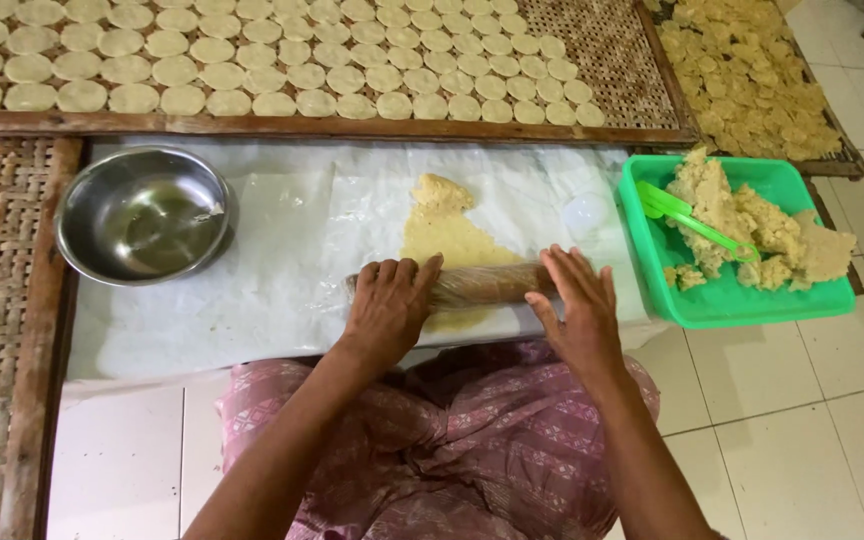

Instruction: The person rolls out dough and places small circular cutouts onto a large drying tray.

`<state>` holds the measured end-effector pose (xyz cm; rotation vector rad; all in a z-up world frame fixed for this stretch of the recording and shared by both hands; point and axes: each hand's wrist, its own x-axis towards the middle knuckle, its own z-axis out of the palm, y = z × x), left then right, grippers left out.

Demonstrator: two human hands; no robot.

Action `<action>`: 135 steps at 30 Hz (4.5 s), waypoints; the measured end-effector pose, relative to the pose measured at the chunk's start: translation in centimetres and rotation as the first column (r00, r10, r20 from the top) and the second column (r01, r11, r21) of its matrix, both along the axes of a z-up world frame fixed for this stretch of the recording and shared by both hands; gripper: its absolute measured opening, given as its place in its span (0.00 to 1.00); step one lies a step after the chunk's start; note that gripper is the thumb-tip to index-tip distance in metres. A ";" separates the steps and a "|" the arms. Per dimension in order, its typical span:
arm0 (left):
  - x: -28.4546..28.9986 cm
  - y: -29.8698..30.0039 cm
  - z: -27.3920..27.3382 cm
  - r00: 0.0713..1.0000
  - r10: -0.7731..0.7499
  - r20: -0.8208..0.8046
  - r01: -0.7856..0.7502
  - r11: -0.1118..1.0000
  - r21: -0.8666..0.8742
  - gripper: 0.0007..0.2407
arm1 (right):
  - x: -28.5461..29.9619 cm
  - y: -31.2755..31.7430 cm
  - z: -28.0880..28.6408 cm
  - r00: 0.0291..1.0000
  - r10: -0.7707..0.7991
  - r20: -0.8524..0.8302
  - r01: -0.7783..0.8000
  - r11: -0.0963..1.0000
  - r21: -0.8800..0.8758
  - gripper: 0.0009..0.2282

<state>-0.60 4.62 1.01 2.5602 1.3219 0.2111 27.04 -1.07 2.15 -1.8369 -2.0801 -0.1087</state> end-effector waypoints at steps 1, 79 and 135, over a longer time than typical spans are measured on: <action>-0.2 0.5 0.2 1.000 0.006 0.000 -0.006 1.000 0.005 0.28 | 0.1 -0.4 -0.9 1.000 0.006 0.000 -0.006 1.000 0.005 0.25; -4.6 0.3 -0.8 0.952 0.277 -0.128 -0.288 0.954 -0.077 0.28 | -4.3 5.8 -1.1 0.985 0.087 0.147 -0.018 0.908 -0.419 0.27; 0.4 9.0 0.6 0.990 0.117 -0.084 -0.110 0.990 0.091 0.30 | -0.2 10.5 -0.7 0.997 0.070 -0.014 -0.071 0.996 -0.052 0.09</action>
